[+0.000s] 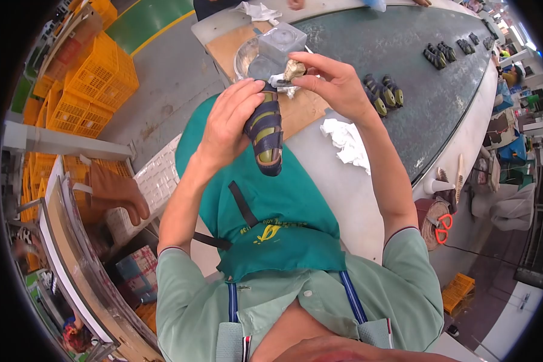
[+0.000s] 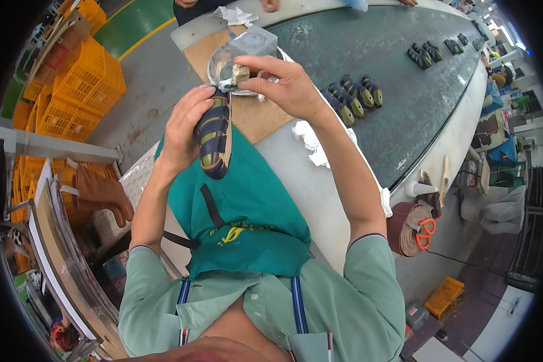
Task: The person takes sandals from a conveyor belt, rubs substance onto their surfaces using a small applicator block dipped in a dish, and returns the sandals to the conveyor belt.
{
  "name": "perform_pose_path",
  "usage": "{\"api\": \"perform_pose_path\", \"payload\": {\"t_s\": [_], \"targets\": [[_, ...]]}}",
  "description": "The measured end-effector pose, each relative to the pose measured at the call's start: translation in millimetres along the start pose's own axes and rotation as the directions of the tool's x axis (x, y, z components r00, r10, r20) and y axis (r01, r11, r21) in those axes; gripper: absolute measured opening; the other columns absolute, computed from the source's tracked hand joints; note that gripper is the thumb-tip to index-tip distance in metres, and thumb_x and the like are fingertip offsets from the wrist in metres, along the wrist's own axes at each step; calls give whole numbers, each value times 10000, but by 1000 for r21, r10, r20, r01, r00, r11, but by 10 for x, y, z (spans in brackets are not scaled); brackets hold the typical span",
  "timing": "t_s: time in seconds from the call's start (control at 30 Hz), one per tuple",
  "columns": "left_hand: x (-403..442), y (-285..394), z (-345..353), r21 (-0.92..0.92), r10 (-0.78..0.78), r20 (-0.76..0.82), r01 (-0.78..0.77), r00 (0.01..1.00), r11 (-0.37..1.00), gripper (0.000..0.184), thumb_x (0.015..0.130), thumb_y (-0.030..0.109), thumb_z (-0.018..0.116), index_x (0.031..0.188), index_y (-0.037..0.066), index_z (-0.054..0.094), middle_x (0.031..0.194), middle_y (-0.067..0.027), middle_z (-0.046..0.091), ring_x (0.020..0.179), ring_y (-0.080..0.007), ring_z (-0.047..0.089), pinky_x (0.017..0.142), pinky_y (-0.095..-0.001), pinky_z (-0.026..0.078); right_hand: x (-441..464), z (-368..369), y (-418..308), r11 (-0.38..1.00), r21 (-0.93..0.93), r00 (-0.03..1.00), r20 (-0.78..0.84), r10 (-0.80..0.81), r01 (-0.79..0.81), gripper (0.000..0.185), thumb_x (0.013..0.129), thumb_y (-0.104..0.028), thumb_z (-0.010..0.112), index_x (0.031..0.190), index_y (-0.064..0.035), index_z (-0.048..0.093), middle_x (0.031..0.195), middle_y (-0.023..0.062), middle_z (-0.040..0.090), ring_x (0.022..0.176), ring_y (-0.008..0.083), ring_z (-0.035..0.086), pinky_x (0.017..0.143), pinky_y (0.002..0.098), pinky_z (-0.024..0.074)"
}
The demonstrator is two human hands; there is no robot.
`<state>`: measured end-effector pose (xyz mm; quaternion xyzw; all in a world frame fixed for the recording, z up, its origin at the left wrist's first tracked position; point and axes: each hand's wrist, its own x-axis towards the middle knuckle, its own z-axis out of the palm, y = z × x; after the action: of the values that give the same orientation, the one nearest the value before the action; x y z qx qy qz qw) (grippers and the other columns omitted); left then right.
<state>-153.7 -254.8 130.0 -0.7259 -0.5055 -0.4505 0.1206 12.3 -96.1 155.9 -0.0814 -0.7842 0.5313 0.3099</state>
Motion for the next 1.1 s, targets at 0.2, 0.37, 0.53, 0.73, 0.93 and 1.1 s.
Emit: {"api": "perform_pose_path", "payload": {"t_s": [0.2, 0.37, 0.53, 0.73, 0.93, 1.1], "targets": [[-29, -70, 48, 7, 5, -5, -5, 1000, 1000, 545, 553, -53, 692, 1062, 16, 509, 1139, -146, 549, 1061, -345, 528, 876, -418, 447, -75, 40, -95, 997, 51, 996, 66, 56, -59, 391, 777, 14, 636, 1159, -6, 555, 954, 12, 585, 827, 62, 520, 704, 197, 436], [-54, -109, 85, -11, -38, -18, 38, 999, 999, 539, 553, -77, 678, 1057, 18, 513, 1133, -144, 555, 1058, -334, 534, 889, -413, 444, -120, 75, -163, 982, 140, 991, 73, 116, -125, 402, 774, 14, 642, 1164, 13, 544, 962, 14, 582, 836, 62, 522, 714, 191, 442], [-84, -178, 92, -24, -63, -28, 62, 998, 998, 554, 533, -103, 667, 1052, 16, 516, 1130, -145, 556, 1057, -333, 534, 888, -406, 445, -91, 124, -226, 987, 135, 994, 72, 83, -92, 359, 773, -50, 661, 1126, -52, 593, 935, 27, 619, 815, 71, 542, 714, 211, 455], [-164, -253, 61, -3, -127, 29, 128, 991, 992, 586, 510, -124, 650, 1064, 14, 515, 1137, -145, 548, 1072, -320, 523, 895, -390, 441, -17, 105, -283, 1000, 25, 981, 195, 7, -12, 404, 762, 3, 657, 1151, 26, 551, 1021, 58, 591, 870, 92, 539, 748, 213, 452], [-232, -250, 60, -36, -250, 113, 255, 962, 966, 581, 548, -81, 681, 1094, 24, 510, 1115, -148, 558, 1050, -317, 535, 878, -378, 451, 65, 74, -319, 990, -129, 968, 252, -16, 50, 430, 727, 15, 668, 1143, 20, 558, 1001, 71, 596, 851, 118, 541, 749, 243, 445], [-161, -61, -49, -113, -464, 260, 504, 847, 856, 623, 579, -46, 704, 1152, 47, 478, 1082, -141, 568, 1001, -314, 549, 833, -376, 456, 121, 55, -358, 983, -135, 972, 214, -95, 126, 415, 713, 22, 671, 1118, 2, 584, 950, 54, 599, 813, 121, 525, 728, 238, 436]]}}
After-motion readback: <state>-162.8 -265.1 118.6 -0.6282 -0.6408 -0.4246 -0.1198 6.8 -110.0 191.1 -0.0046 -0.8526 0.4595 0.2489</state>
